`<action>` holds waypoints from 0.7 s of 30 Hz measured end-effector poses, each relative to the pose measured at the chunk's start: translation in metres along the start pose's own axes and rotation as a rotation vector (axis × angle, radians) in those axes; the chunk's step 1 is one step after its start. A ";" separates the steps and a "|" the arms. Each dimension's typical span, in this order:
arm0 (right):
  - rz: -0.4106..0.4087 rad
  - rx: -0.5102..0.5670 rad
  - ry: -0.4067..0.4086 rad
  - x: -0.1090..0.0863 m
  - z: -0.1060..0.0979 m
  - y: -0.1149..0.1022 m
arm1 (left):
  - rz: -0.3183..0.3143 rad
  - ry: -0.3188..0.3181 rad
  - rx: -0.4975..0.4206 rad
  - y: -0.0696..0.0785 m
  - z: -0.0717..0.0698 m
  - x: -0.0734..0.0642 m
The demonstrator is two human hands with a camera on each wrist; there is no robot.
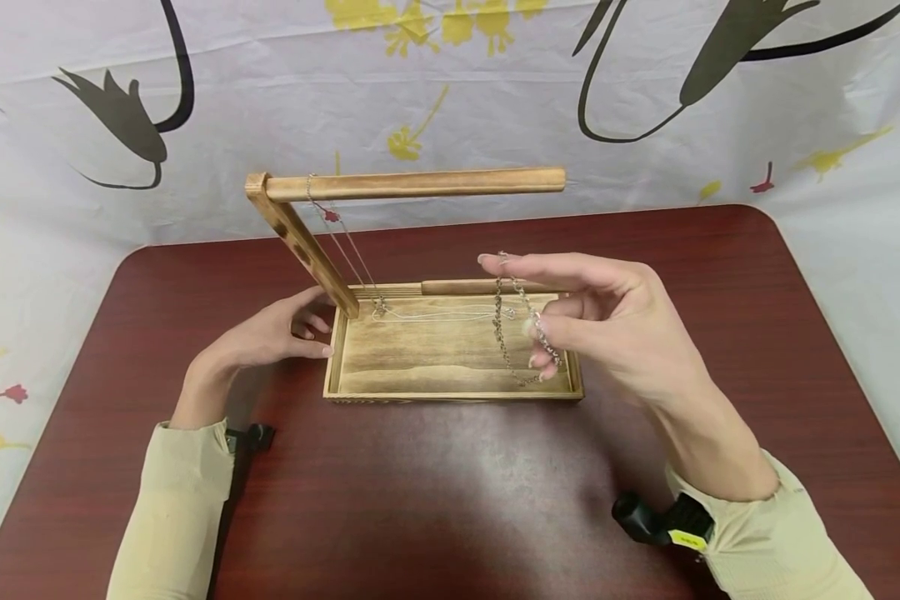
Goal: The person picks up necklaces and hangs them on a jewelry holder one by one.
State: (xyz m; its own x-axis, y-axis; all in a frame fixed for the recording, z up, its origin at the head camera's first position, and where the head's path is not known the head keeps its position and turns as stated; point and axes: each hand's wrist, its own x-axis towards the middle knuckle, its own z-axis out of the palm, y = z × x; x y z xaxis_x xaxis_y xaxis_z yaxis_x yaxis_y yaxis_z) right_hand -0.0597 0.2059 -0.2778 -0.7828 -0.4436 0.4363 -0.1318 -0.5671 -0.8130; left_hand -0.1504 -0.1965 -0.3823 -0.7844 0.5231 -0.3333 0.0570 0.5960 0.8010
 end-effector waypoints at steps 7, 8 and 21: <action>-0.015 -0.017 0.046 -0.005 -0.002 -0.006 | 0.006 -0.001 -0.008 0.000 0.000 0.000; -0.014 -0.021 0.056 -0.005 -0.003 -0.007 | 0.008 -0.002 -0.008 0.000 0.000 0.000; -0.059 -0.038 0.178 -0.016 -0.011 -0.018 | 0.016 -0.003 -0.015 -0.002 0.000 0.002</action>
State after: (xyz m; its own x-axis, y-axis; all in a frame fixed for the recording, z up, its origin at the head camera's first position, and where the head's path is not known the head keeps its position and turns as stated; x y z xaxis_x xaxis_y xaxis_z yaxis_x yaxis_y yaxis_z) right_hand -0.0519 0.2309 -0.2742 -0.8677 -0.2792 0.4113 -0.2006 -0.5603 -0.8036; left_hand -0.1518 -0.1972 -0.3847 -0.7818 0.5339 -0.3219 0.0599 0.5782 0.8137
